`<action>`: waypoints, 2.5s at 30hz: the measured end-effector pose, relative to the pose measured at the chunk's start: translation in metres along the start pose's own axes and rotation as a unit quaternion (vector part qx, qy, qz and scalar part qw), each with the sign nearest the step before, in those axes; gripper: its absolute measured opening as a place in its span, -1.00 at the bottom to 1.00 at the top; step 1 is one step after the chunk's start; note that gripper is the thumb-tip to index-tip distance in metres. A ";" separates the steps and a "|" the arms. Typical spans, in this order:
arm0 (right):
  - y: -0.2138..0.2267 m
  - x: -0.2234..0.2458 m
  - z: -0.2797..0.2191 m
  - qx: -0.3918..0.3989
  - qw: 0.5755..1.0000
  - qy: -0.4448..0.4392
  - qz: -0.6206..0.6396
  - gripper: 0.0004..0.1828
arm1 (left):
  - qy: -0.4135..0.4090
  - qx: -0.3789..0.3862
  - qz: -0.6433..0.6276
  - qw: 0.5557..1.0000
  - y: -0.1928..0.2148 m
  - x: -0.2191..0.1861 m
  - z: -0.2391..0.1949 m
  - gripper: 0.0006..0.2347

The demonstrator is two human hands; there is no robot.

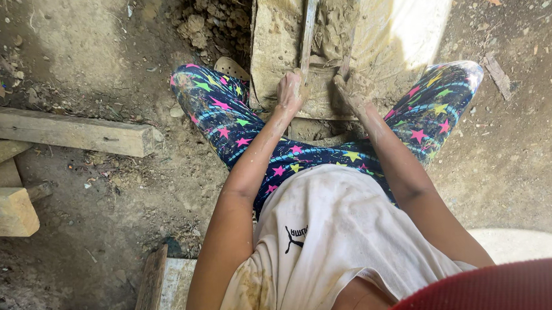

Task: The person shapes wet clay into rectangular blocks using a wooden mold, pressing the clay into the frame by hand and smoothing it with a flat wooden tool before lifting the mold to reveal the formed brick.

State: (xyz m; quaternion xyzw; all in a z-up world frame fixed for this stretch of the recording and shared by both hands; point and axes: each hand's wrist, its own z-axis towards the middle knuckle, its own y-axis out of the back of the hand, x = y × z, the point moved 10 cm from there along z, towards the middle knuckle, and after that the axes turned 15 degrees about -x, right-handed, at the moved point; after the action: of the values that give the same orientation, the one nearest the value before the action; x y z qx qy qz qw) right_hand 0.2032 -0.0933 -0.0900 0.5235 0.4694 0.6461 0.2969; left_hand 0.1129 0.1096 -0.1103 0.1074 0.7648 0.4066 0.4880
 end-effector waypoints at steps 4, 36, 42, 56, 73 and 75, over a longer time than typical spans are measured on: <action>0.025 0.022 -0.007 0.007 1.000 -0.001 0.010 -0.50 | -0.058 -0.034 -0.013 0.998 0.014 -0.011 -0.004 -0.76; 0.086 0.019 -0.004 0.139 0.986 -0.043 -0.083 -0.30 | -0.183 -0.060 0.117 0.974 0.044 -0.046 -0.017 -0.71; 0.080 0.115 0.090 -0.128 0.957 0.259 0.010 -0.10 | -0.313 -0.148 0.094 0.933 0.063 -0.199 0.045 -0.54; -0.047 0.058 0.095 -0.101 0.761 0.217 -0.603 -0.41 | 0.032 0.121 -0.472 0.873 -0.084 -0.113 0.084 -0.74; 0.005 0.101 -0.014 0.003 0.973 0.150 -0.176 -0.46 | -0.260 0.013 0.041 0.965 0.025 -0.165 -0.051 -0.56; 0.031 0.087 -0.057 0.080 0.986 0.116 -0.095 -0.47 | -0.234 0.013 0.040 0.971 0.034 -0.153 -0.068 -0.53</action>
State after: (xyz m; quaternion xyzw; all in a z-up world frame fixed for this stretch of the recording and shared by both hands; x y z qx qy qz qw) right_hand 0.1279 -0.0464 -0.0276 0.4204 0.5983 0.6317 0.2574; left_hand 0.1245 0.0104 0.0285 0.2359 0.6297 0.3796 0.6354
